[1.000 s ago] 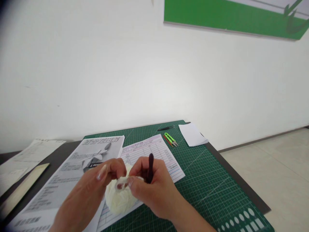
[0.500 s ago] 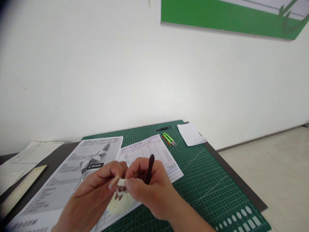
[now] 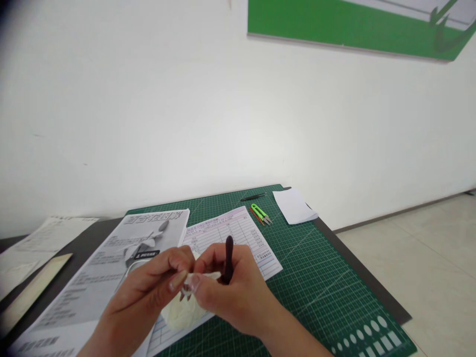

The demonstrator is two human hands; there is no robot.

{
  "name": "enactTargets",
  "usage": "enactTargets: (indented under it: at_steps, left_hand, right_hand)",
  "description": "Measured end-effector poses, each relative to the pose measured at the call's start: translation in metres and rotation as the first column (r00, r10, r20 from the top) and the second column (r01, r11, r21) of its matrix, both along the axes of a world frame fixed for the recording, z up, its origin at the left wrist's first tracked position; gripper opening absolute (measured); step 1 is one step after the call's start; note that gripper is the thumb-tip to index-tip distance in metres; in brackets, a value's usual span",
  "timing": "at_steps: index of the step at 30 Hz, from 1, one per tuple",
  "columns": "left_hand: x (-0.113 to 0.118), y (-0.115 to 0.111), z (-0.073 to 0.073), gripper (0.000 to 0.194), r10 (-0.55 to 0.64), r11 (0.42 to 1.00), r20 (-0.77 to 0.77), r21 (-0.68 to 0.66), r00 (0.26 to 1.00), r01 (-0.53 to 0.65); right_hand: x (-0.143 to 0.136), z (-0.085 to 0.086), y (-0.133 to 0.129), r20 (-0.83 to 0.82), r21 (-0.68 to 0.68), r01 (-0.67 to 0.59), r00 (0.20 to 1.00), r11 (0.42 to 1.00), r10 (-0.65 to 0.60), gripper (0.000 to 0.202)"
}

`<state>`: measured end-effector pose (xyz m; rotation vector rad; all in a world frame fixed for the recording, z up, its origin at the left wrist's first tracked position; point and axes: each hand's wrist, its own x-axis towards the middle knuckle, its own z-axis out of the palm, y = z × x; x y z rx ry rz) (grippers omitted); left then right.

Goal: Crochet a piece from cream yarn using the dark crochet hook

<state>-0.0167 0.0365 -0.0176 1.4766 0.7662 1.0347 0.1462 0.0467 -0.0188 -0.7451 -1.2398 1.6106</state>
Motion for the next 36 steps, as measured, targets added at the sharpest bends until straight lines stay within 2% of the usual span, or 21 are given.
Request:
enactTargets:
  at_steps: [3, 6, 9, 15, 24, 29, 32, 36]
  left_hand:
    - [-0.002, 0.000, 0.001, 0.023, 0.026, 1.000, -0.118, 0.020, 0.993, -0.024]
    - [0.000, 0.001, 0.004, 0.025, 0.029, 1.000, -0.125, 0.005, 0.992, -0.028]
    - [0.002, 0.001, 0.008, 0.030, 0.021, 0.996, -0.043, -0.083, 0.999, -0.025]
    - [0.001, 0.002, 0.009, 0.027, -0.067, 0.981, 0.052, -0.177, 0.996, 0.075]
    - [0.004, 0.004, 0.010, 0.020, -0.067, 0.931, 0.269, -0.330, 0.961, 0.158]
    - [0.003, 0.005, 0.007, 0.019, -0.072, 0.898, 0.380, -0.379, 0.922, 0.226]
    - [0.001, 0.005, 0.004, 0.020, -0.073, 0.871, 0.358, -0.431, 0.931, 0.234]
    - [-0.002, 0.004, 0.005, 0.028, -0.020, 0.892, 0.226, -0.436, 0.974, 0.119]
  right_hand:
    - [0.000, 0.002, 0.000, 0.082, -0.028, 0.024, 0.996, 0.999, -0.022, 0.015]
    - [0.001, 0.002, 0.000, 0.061, -0.026, -0.012, 0.998, 1.000, 0.013, 0.012]
    - [0.002, 0.002, -0.001, 0.021, -0.017, -0.035, 0.999, 0.999, 0.036, 0.010]
    - [0.001, 0.005, -0.003, 0.015, -0.007, -0.015, 1.000, 1.000, 0.015, 0.010]
    - [0.001, 0.005, -0.002, -0.011, -0.021, 0.001, 1.000, 1.000, -0.001, 0.011]
    - [0.000, 0.003, -0.001, -0.053, -0.045, -0.043, 0.998, 0.998, 0.040, 0.010]
    - [0.001, 0.001, -0.001, -0.041, -0.019, -0.029, 0.999, 0.999, 0.028, 0.010]
    - [0.003, 0.000, -0.002, -0.016, 0.006, -0.020, 1.000, 1.000, 0.021, 0.010]
